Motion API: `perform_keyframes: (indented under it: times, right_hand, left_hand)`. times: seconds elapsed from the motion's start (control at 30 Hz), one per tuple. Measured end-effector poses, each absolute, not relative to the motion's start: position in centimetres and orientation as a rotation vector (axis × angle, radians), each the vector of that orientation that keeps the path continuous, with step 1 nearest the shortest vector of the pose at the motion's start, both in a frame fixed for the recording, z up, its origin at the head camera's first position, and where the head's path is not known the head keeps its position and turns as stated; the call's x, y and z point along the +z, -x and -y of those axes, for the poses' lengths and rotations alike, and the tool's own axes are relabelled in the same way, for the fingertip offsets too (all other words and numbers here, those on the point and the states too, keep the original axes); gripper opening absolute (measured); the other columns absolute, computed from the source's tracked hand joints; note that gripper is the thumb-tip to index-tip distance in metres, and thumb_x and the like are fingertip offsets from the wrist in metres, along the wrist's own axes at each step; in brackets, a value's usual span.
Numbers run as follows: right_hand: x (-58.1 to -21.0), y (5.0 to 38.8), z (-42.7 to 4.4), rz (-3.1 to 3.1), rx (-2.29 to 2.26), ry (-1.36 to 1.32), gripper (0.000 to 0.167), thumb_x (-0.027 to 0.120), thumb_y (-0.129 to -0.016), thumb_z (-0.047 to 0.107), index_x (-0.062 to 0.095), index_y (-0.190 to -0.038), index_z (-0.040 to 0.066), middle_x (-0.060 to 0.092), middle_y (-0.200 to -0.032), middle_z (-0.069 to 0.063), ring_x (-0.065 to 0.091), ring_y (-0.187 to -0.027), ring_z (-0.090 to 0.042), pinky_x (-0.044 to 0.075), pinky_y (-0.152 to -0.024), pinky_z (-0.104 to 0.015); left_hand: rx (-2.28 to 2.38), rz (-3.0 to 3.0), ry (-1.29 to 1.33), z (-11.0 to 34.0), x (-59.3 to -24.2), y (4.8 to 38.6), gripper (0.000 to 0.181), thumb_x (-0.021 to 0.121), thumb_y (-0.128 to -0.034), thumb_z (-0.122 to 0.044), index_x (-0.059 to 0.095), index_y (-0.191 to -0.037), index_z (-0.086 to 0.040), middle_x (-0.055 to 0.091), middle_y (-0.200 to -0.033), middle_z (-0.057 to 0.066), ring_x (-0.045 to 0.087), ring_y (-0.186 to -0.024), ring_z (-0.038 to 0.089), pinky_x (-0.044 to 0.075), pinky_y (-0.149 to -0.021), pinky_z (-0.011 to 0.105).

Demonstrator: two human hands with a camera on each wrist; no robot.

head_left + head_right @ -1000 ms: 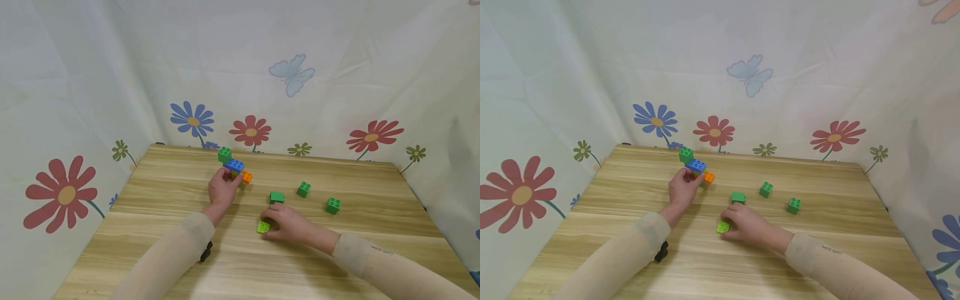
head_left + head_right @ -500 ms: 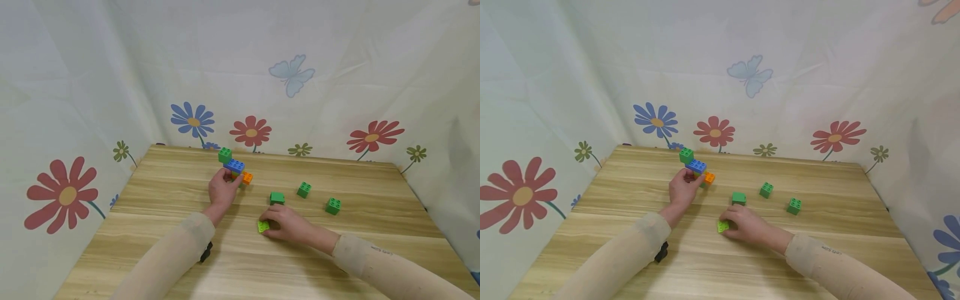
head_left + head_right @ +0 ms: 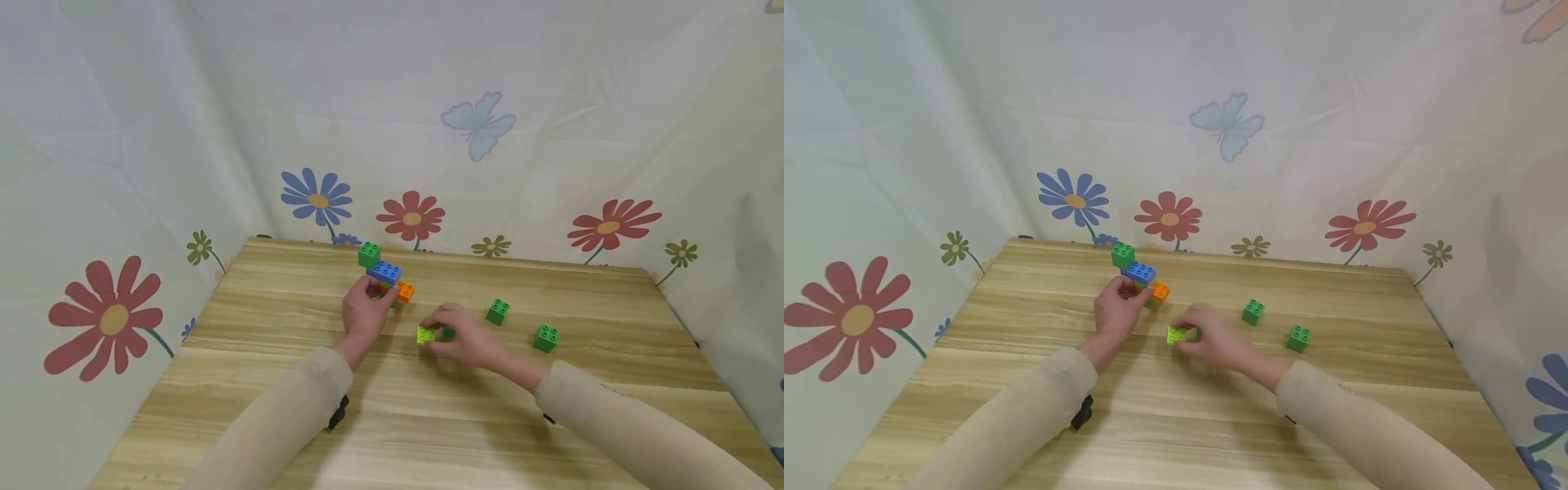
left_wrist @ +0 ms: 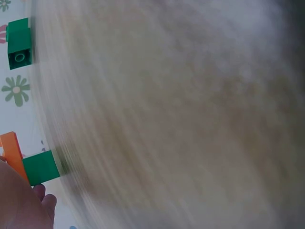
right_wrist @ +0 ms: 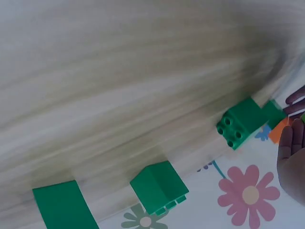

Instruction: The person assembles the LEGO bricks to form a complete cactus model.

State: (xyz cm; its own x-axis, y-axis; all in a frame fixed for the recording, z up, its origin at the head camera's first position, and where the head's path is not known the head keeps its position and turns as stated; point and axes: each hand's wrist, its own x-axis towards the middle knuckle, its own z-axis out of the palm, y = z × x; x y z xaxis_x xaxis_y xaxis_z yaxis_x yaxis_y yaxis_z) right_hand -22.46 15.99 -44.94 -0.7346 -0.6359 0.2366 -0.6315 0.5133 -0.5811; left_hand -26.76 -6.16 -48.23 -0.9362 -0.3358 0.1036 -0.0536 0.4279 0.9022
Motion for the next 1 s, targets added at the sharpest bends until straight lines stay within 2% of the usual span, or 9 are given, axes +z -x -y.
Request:
perform_keyframes:
  times: [0.17,0.6,0.8,1.0]
  right_hand:
    - [-43.8,24.0,-15.7,-2.801,-1.058,1.062,0.029,0.087,-0.091,0.014,0.078,-0.118,0.006,0.073,-0.109,-0.004,0.07,-0.102,-0.034,0.061,-0.091,-0.052]
    - [-43.1,28.8,-13.7,-2.888,-1.029,0.899,0.031,0.085,-0.093,0.021,0.077,-0.118,0.005,0.072,-0.112,-0.008,0.069,-0.108,-0.034,0.059,-0.099,-0.051]
    - [-43.0,30.0,-12.9,-2.925,-0.954,0.879,0.029,0.085,-0.093,0.024,0.079,-0.115,0.006,0.071,-0.109,-0.008,0.068,-0.106,-0.036,0.059,-0.094,-0.043]
    - [-43.1,30.5,-12.5,-2.936,-0.88,0.9,0.027,0.085,-0.092,0.022,0.079,-0.113,0.005,0.072,-0.106,-0.007,0.067,-0.1,-0.028,0.059,-0.09,-0.038]
  left_hand:
    - [-1.503,2.419,-0.334,6.2,-48.4,26.8,0.033,0.088,-0.0906,-0.037,0.069,-0.104,-0.013,0.077,-0.11,0.005,0.07,-0.104,0.025,0.059,-0.095,0.04]
    - [-1.512,2.419,-0.311,6.3,-48.5,27.0,0.032,0.087,-0.091,-0.038,0.069,-0.104,-0.014,0.077,-0.11,0.004,0.072,-0.105,0.024,0.061,-0.094,0.04]
    - [-1.53,2.406,-0.294,6.4,-48.6,27.0,0.032,0.087,-0.0911,-0.036,0.07,-0.104,-0.013,0.077,-0.107,0.005,0.072,-0.102,0.024,0.062,-0.089,0.041]
    - [-1.52,2.416,-0.299,6.4,-48.6,27.0,0.033,0.087,-0.0917,-0.037,0.07,-0.105,-0.013,0.077,-0.108,0.004,0.072,-0.102,0.023,0.062,-0.088,0.039]
